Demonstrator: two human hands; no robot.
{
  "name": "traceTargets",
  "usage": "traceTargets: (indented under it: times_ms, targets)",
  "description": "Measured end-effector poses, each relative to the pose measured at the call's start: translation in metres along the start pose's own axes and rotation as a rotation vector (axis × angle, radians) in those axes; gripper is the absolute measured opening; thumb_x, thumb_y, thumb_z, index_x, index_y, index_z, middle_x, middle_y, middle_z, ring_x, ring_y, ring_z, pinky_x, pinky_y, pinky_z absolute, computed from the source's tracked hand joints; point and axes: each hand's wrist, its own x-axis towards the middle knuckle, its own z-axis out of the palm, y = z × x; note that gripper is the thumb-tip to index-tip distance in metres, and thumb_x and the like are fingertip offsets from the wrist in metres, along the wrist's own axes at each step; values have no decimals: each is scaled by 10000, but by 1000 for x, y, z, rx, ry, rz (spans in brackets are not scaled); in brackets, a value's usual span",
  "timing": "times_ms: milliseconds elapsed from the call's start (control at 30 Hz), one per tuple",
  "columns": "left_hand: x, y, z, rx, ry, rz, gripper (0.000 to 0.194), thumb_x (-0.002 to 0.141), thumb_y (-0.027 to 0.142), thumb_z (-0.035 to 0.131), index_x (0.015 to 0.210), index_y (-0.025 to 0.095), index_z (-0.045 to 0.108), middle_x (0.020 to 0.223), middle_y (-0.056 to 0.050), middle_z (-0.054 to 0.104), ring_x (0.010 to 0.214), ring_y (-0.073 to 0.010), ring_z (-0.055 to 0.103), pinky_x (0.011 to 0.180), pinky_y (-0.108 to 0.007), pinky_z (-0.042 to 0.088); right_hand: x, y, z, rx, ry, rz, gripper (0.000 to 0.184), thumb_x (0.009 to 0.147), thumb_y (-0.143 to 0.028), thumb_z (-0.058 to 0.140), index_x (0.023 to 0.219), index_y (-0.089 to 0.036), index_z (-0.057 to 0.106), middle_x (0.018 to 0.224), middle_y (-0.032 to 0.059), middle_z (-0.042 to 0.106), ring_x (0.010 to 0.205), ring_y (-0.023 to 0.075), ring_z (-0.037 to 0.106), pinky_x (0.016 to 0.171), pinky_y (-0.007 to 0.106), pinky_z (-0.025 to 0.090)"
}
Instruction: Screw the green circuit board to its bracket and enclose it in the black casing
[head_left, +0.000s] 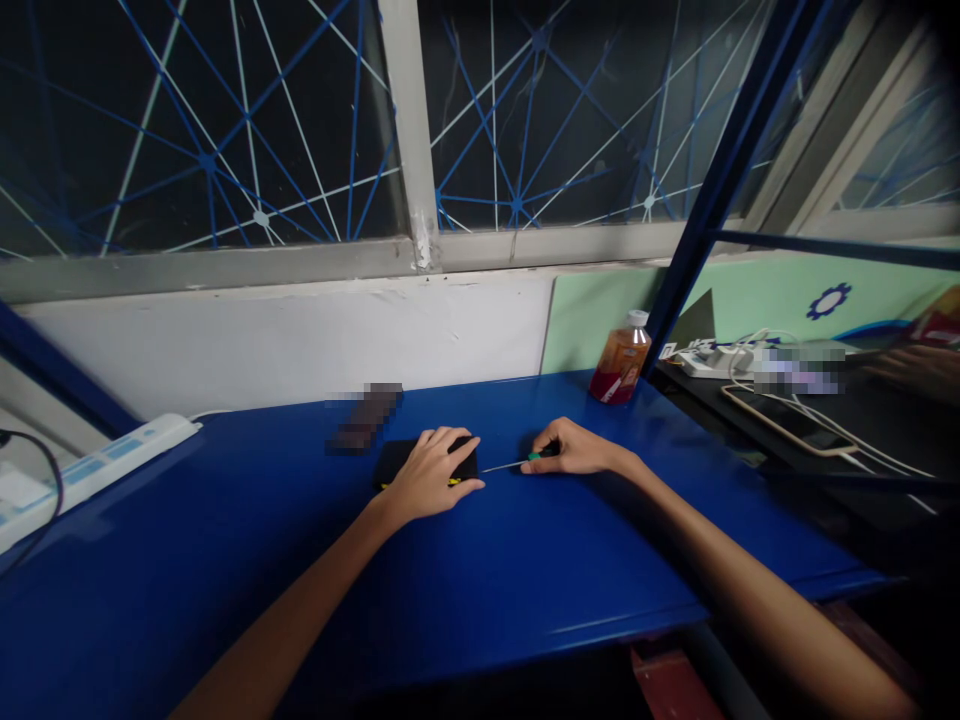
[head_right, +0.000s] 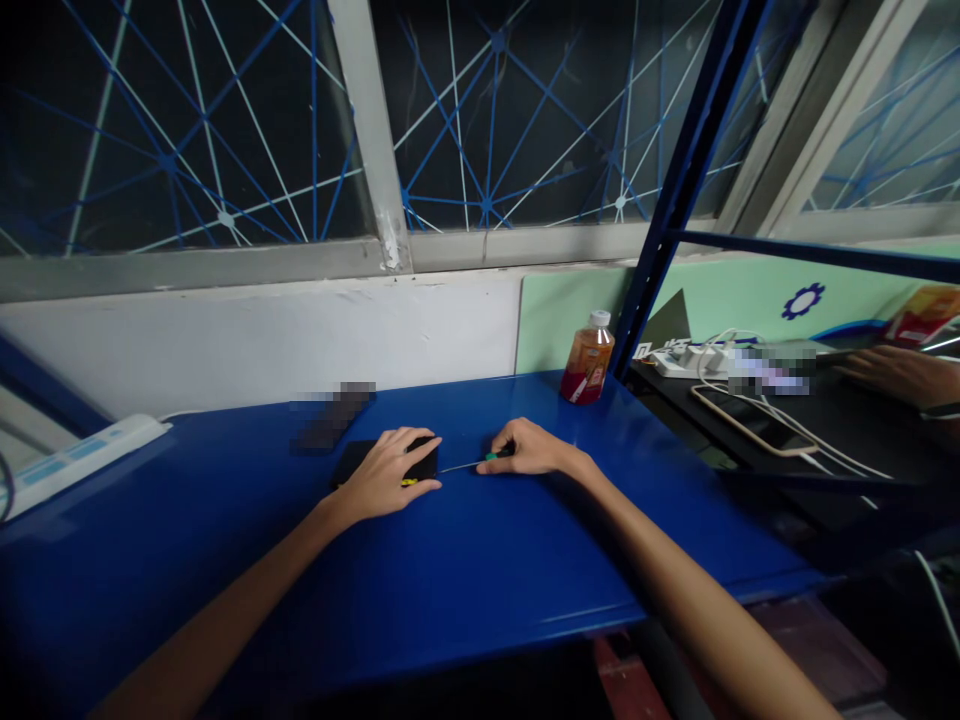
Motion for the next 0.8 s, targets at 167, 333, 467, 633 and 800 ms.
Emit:
traceTargets:
  times_ms: [167, 333, 467, 633, 800]
  targets:
    - [0, 0, 0, 4, -3, 1, 542, 883, 518, 516, 1335, 224, 457, 1273, -117, 517, 1162, -292, 462, 942, -472, 381, 1, 0, 0, 5, -9, 1, 500, 776, -574, 590, 517, -160, 481, 518, -61, 327, 496, 73, 268, 471, 236, 209]
    - [0, 1, 0, 3, -3, -1, 545, 880, 513, 523, 1336, 223, 460, 1272, -117, 519, 1162, -293, 463, 951, -473, 377, 1, 0, 1, -20, -2, -14, 499, 783, -572, 582, 521, -159, 484, 525, -60, 328, 500, 73, 267, 473, 232, 210]
    - [1, 1, -1, 14, -8, 2, 542, 881, 509, 523, 1332, 214, 466, 1269, -128, 522, 1160, -296, 465, 949, -472, 377, 1, 2, 2, -34, 5, -8, 483, 802, -565, 562, 557, -150, 543, 526, -55, 369, 502, 74, 288, 480, 227, 229]
    - [0, 0, 0, 19, -3, 9, 533, 892, 513, 503, 1333, 218, 458, 1277, -127, 519, 1171, -297, 460, 945, -476, 380, 2, 7, 2, -24, -31, 38, 472, 866, -537, 477, 695, -133, 651, 554, -24, 488, 501, 86, 358, 486, 232, 259]
    - [0, -1, 2, 23, -6, 12, 539, 895, 520, 493, 1336, 212, 450, 1282, -125, 515, 1173, -295, 457, 950, -476, 375, 2, 8, 1, -44, -26, 9, 442, 825, -540, 538, 667, -139, 640, 553, -40, 451, 506, 80, 321, 490, 228, 252]
